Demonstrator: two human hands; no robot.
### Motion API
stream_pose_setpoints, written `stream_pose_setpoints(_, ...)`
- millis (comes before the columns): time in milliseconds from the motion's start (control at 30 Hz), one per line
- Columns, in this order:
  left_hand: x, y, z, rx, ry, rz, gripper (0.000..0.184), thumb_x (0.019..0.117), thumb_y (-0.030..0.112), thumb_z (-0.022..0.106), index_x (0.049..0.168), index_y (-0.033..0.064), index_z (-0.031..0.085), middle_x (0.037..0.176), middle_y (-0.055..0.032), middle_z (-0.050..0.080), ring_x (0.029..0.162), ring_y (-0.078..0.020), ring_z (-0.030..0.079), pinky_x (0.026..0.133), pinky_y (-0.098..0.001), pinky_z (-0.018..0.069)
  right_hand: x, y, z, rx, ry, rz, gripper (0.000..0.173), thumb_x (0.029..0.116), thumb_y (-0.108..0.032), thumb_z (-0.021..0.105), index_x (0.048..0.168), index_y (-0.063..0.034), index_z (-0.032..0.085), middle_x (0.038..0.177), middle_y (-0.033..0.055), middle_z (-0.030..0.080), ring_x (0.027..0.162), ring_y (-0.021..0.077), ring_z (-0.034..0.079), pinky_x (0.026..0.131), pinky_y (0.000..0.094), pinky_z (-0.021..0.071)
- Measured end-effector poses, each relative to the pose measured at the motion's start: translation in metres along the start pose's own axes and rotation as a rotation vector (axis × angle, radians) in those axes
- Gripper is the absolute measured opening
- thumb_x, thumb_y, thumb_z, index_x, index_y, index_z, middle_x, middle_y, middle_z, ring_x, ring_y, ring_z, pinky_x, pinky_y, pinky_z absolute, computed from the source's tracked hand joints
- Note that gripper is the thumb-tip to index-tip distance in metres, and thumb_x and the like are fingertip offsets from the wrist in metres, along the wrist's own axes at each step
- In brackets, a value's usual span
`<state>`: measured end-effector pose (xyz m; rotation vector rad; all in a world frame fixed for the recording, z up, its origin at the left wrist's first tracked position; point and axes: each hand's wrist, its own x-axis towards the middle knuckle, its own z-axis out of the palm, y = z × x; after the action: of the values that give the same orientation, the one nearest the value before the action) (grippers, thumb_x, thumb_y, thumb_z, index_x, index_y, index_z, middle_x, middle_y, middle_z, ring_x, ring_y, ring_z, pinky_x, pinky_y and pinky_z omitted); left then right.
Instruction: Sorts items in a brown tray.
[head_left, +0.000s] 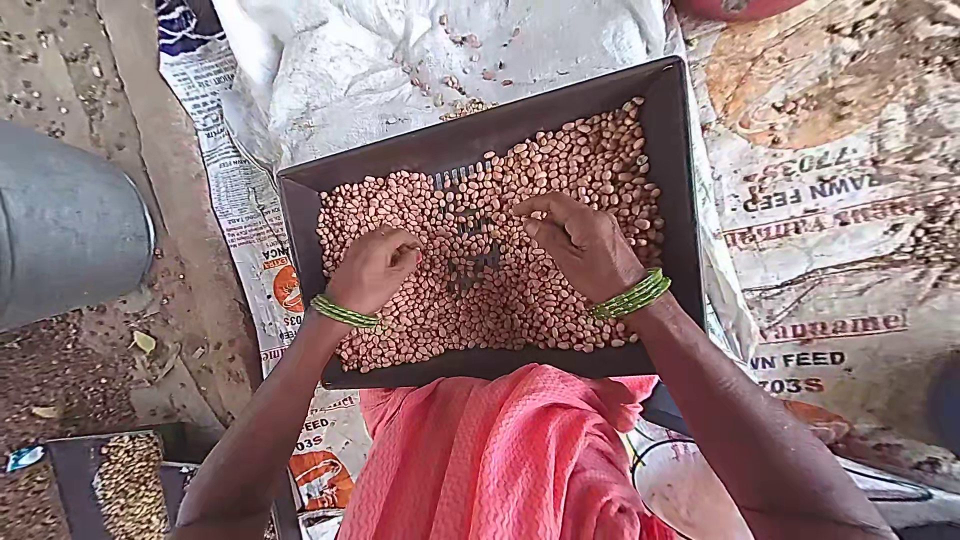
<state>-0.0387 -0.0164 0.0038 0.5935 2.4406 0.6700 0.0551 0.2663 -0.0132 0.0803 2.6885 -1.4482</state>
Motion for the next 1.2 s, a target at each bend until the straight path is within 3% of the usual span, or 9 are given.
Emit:
stream_pose_setpoints(100, -0.017, -0.015, -0.006, -0.718, 0.021, 0.029, 0.023, 0.1023, 0.009, 0.047, 0.111, 0.0091, 0.069, 0.099, 0.002, 0.07, 0.08, -0.0044, 0.066, 0.075, -0.022, 0.0572, -0.004, -0.005, 0.006, -0.013, -0.093, -0.059, 0.028, 0.1056, -0.02, 0.052, 0.127, -0.0098, 0.068, 0.072, 0.0052, 0.061, 0.056, 0.0171, 0.053, 0.056, 0.0401, 0.0481)
stream_pose_setpoints(167, -0.03, -0.02, -0.005, -1.127, -0.024, 0.036, 0.034, 0.0997, 0.013, 0.037, 0.107, 0.0155, 0.07, 0.099, 0.0046, 0.07, 0.079, -0.0026, 0.066, 0.071, -0.0181, 0.0563, -0.005, -0.013, 0.018, -0.106, -0.224, -0.121, 0.027, 0.1053, -0.021, 0.054, 0.124, -0.0089, 0.07, 0.073, 0.0117, 0.067, 0.059, 0.0291, 0.063, 0.058, 0.0517, 0.053)
stream_pose_setpoints(267, -0.039, -0.023, 0.003, -1.272, -0.054, 0.049, 0.04, 0.1027, 0.022, 0.031, 0.112, 0.0156, 0.069, 0.102, 0.0032, 0.069, 0.08, -0.0031, 0.066, 0.069, -0.0165, 0.0554, -0.004, -0.028, 0.039, -0.402, -0.451, -0.222, 0.024, 0.1047, -0.012, 0.053, 0.123, -0.0087, 0.068, 0.092, 0.0182, 0.073, 0.079, 0.0411, 0.072, 0.065, 0.0579, 0.0556)
stream_pose_setpoints(400, -0.039, -0.005, 0.005, -1.041, 0.146, -0.121, 0.032, 0.1066, 0.017, 0.038, 0.102, 0.014, 0.069, 0.078, 0.0085, 0.063, 0.059, 0.0025, 0.054, 0.054, -0.0113, 0.0458, 0.008, -0.056, 0.056, -0.699, -0.719, -0.217, 0.03, 0.1032, 0.002, 0.048, 0.131, -0.0031, 0.058, 0.101, 0.0221, 0.068, 0.086, 0.0424, 0.07, 0.066, 0.0522, 0.0553)
stream_pose_setpoints(500, -0.034, -0.001, 0.009, -0.606, 0.234, -0.035, 0.014, 0.1016, 0.012, 0.057, 0.103, 0.0098, 0.071, 0.081, 0.0082, 0.064, 0.06, 0.0034, 0.05, 0.056, -0.0134, 0.0422, -0.005, -0.054, 0.067, -0.678, -0.56, -0.247, 0.021, 0.1029, 0.002, 0.048, 0.117, 0.0011, 0.064, 0.091, 0.0213, 0.07, 0.076, 0.0408, 0.071, 0.058, 0.0498, 0.054)
stream_pose_setpoints(733, -0.005, 0.026, 0.052, 0.075, 0.181, 0.245, 0.017, 0.1003, 0.018, 0.063, 0.107, 0.0079, 0.076, 0.089, -0.0113, 0.069, 0.067, -0.0236, 0.062, 0.061, -0.0416, 0.0534, -0.028, -0.041, 0.053, -0.531, -0.468, 0.02, 0.023, 0.1058, -0.014, 0.051, 0.122, -0.0016, 0.063, 0.084, 0.0202, 0.07, 0.076, 0.0423, 0.072, 0.063, 0.0558, 0.0559)
stream_pose_setpoints(800, 0.001, 0.027, 0.064, 0.164, 0.179, 0.321, 0.021, 0.1016, 0.019, 0.062, 0.11, 0.0066, 0.076, 0.091, -0.015, 0.07, 0.076, -0.0312, 0.071, 0.064, -0.0477, 0.058, -0.039, -0.027, 0.027, -0.248, -0.335, 0.062, 0.021, 0.1041, -0.017, 0.056, 0.112, -0.0013, 0.067, 0.074, 0.0163, 0.067, 0.065, 0.0345, 0.068, 0.06, 0.0531, 0.0552)
stream_pose_setpoints(933, 0.007, 0.032, 0.078, 0.325, 0.222, 0.386, 0.02, 0.1009, 0.015, 0.062, 0.106, 0.001, 0.075, 0.095, -0.019, 0.07, 0.082, -0.0355, 0.072, 0.066, -0.0465, 0.06, -0.054, -0.003, -0.023, 0.126, -0.201, 0.123, 0.013, 0.1015, -0.017, 0.055, 0.107, -0.0096, 0.065, 0.062, -0.0077, 0.051, 0.049, 0.0008, 0.044, 0.046, 0.0204, 0.039)
stream_pose_setpoints(1200, 0.007, 0.048, 0.067, 0.36, -0.024, 0.312, 0.02, 0.1014, 0.012, 0.061, 0.108, -0.0044, 0.07, 0.104, -0.0221, 0.07, 0.091, -0.0398, 0.072, 0.074, -0.0534, 0.0597, -0.049, 0.001, -0.046, 0.29, -0.123, 0.11, 0.011, 0.1018, -0.016, 0.054, 0.105, -0.0107, 0.063, 0.061, -0.0121, 0.046, 0.047, -0.004, 0.039, 0.043, 0.0136, 0.0318)
